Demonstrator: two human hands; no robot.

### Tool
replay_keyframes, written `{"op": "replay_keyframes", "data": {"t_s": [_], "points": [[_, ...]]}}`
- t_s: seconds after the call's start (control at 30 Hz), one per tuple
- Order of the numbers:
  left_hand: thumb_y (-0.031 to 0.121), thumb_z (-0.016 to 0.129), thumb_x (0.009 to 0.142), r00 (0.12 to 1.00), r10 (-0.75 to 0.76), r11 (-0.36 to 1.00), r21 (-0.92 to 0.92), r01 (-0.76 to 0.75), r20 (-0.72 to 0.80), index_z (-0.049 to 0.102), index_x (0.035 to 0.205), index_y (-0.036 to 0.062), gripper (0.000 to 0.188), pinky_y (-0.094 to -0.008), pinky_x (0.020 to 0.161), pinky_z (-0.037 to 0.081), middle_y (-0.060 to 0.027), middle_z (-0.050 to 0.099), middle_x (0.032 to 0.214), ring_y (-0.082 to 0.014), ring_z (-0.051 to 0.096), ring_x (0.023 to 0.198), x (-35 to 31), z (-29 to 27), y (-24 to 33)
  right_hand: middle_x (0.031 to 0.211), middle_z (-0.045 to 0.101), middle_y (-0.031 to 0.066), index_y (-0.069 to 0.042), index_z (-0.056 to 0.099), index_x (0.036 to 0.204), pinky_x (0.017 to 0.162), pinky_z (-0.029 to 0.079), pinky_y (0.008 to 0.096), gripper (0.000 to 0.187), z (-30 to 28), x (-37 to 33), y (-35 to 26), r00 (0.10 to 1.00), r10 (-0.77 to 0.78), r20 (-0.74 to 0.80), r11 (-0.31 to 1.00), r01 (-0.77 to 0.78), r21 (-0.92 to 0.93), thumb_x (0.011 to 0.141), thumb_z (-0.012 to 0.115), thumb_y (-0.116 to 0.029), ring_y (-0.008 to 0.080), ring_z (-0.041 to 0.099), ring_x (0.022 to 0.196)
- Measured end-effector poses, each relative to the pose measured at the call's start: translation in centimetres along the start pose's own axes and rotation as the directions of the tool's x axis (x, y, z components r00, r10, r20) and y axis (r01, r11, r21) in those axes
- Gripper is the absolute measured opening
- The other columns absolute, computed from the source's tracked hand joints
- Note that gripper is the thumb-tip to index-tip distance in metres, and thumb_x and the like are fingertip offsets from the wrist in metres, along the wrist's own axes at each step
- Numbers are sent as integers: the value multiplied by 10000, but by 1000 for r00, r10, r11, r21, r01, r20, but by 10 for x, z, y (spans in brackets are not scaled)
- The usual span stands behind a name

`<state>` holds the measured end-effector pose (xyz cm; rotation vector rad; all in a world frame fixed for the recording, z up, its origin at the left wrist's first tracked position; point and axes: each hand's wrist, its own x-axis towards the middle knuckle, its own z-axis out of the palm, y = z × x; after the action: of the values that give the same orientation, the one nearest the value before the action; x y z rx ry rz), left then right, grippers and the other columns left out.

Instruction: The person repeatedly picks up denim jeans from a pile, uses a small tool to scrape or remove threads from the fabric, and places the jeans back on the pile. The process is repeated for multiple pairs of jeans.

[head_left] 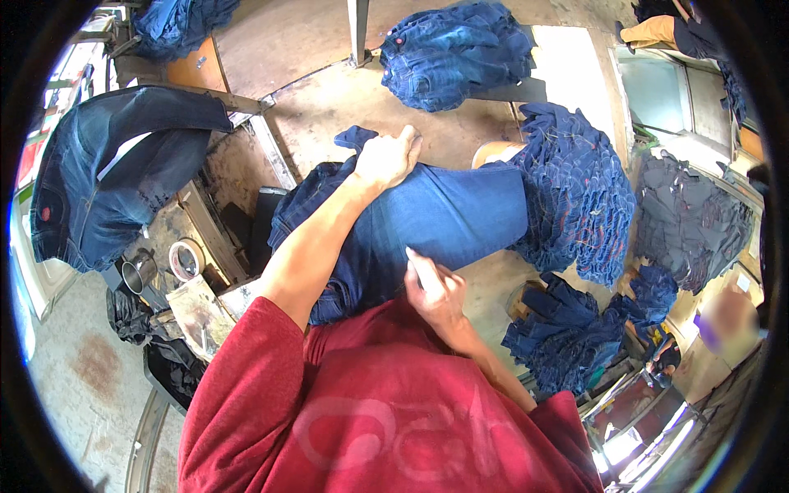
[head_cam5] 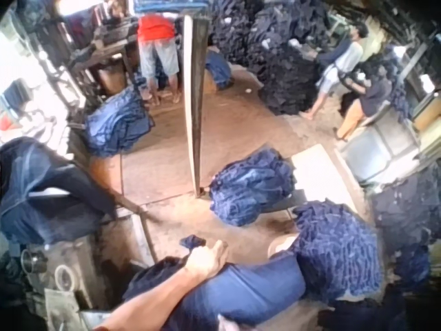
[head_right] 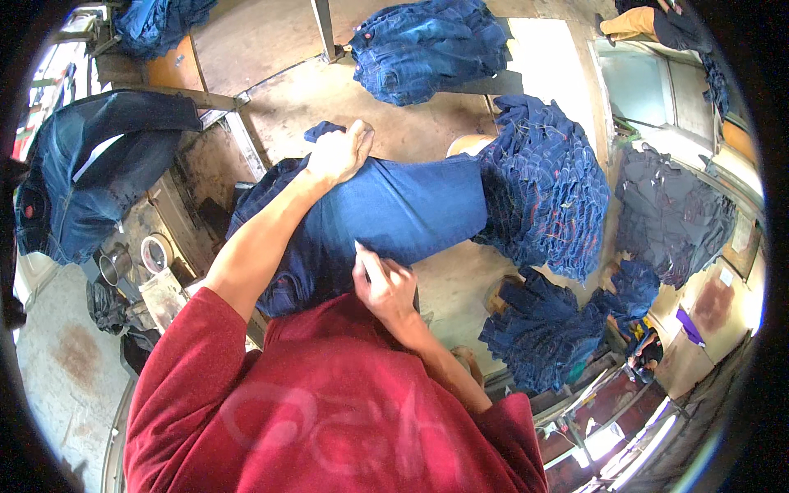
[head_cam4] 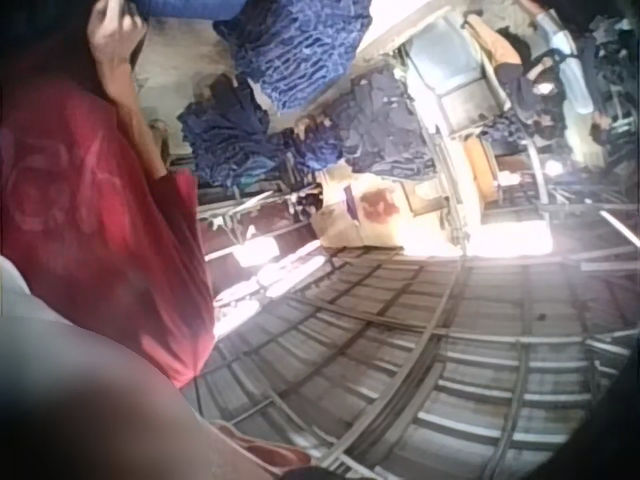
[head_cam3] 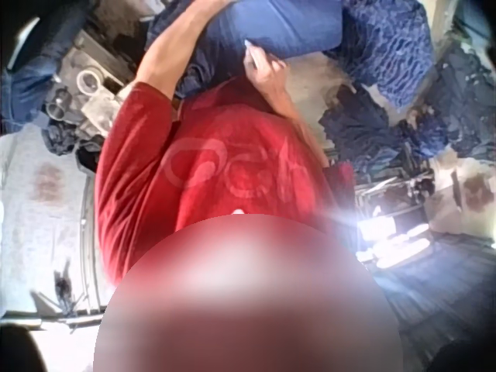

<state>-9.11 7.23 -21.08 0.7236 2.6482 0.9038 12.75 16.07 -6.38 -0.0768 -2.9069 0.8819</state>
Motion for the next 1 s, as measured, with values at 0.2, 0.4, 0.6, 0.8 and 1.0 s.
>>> {"op": "replay_keyframes", "data": {"t_s": [0.2,0.4,0.6,0.8,1.0], "points": [[367,561,1110,1000,18,998,-55,-19,-19,614,1131,102,271,-566,634,581,-242,710,703,-451,725,650,2,1,-1,701,712,19,-90,783,1096,498,527,337,216,-3,5,2,996,-67,55,995,70,-67,885,775,-49,191,641,522],[364,569,1106,998,42,999,-27,-43,-52,615,1128,99,269,-564,629,579,-235,706,691,-445,723,642,3,3,-4,708,718,34,-92,780,1111,502,536,357,229,-7,0,-1,1000,-9,28,1000,9,-3,885,767,-56,209,661,538],[362,572,1102,1000,10,999,-30,-11,-14,609,1125,95,271,-563,626,579,-235,702,685,-443,721,637,1,0,0,721,728,51,-89,776,1098,509,544,368,215,-3,3,1,998,-20,67,998,24,-59,888,762,-43,217,674,546],[362,572,1102,1000,11,1000,-3,-11,1,602,1131,90,275,-562,613,577,-236,701,681,-441,719,632,2,-1,0,729,734,53,-90,775,1099,515,551,373,224,-7,0,0,999,18,27,1000,-18,8,880,769,-48,220,680,554],[356,613,1092,998,28,999,23,-26,-53,614,1117,112,245,-546,602,586,-226,702,681,-433,723,619,1,2,-1,750,743,51,-98,769,1075,523,561,376,193,-4,4,6,997,-15,71,999,17,-39,887,763,-55,217,689,561]]}}
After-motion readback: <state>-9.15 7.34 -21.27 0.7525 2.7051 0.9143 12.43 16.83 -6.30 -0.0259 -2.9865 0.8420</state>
